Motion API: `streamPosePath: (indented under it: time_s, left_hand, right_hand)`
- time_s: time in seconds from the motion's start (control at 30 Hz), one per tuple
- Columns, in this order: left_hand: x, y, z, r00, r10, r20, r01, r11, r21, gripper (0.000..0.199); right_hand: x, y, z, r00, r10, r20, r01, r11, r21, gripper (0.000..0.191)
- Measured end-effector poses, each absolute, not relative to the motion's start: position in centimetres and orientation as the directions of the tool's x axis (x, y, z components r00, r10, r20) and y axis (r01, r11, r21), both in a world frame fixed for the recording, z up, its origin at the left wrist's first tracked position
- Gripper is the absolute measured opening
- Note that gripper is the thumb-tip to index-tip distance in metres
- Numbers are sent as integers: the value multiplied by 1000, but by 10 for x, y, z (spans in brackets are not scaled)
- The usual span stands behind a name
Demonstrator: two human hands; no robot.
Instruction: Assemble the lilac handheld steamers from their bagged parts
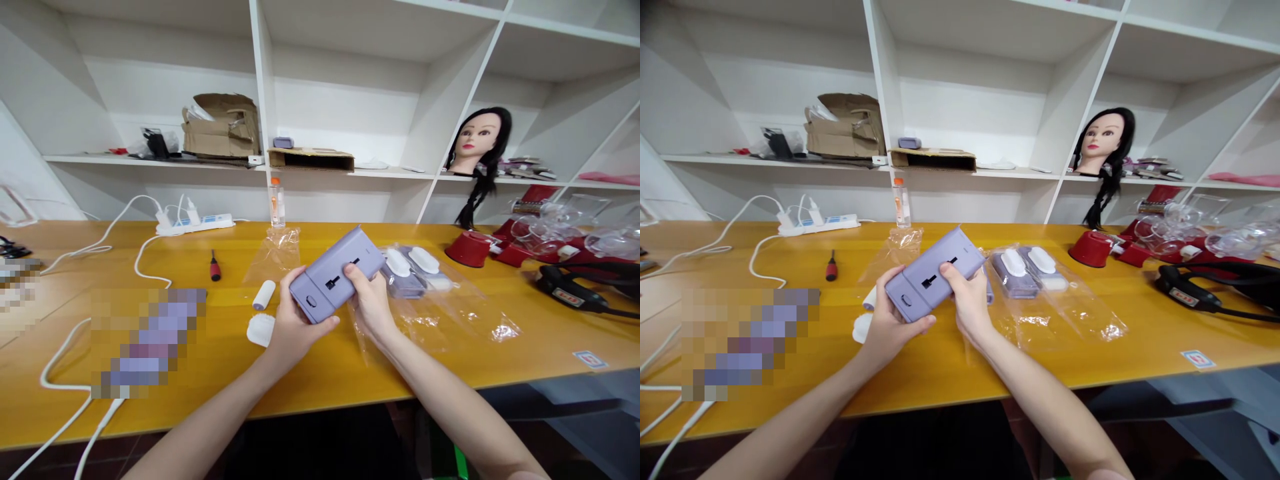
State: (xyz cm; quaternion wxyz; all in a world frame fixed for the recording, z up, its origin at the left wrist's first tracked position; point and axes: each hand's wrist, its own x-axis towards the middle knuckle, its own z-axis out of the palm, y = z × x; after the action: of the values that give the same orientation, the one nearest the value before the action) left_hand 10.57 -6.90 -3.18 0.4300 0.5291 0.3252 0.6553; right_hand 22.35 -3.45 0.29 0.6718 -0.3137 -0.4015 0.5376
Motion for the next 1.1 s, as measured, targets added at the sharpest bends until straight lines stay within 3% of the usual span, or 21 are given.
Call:
streamPosePath:
  time_s: [0.2,0.3,0.4,0.7,1.1]
  left_hand:
    - [99,-70,-24,63,946,318,-216,-298,930,82]
    - [93,-70,-22,77,940,332,-180,-314,932,68]
    - [89,-68,-23,-1,942,336,-109,-334,936,55]
    - [91,-64,-25,-122,928,352,-5,-355,935,54]
    - [94,-63,-23,-186,886,424,-61,-441,895,47]
  right_hand:
    - [227,-25,1,80,992,97,-510,124,-851,39]
    - [231,-22,3,94,991,99,-500,133,-856,36]
    - [232,-22,6,133,980,150,-478,196,-856,33]
    - [232,-28,7,223,890,399,-283,450,-847,34]
    - [228,-41,11,237,869,435,-167,477,-863,35]
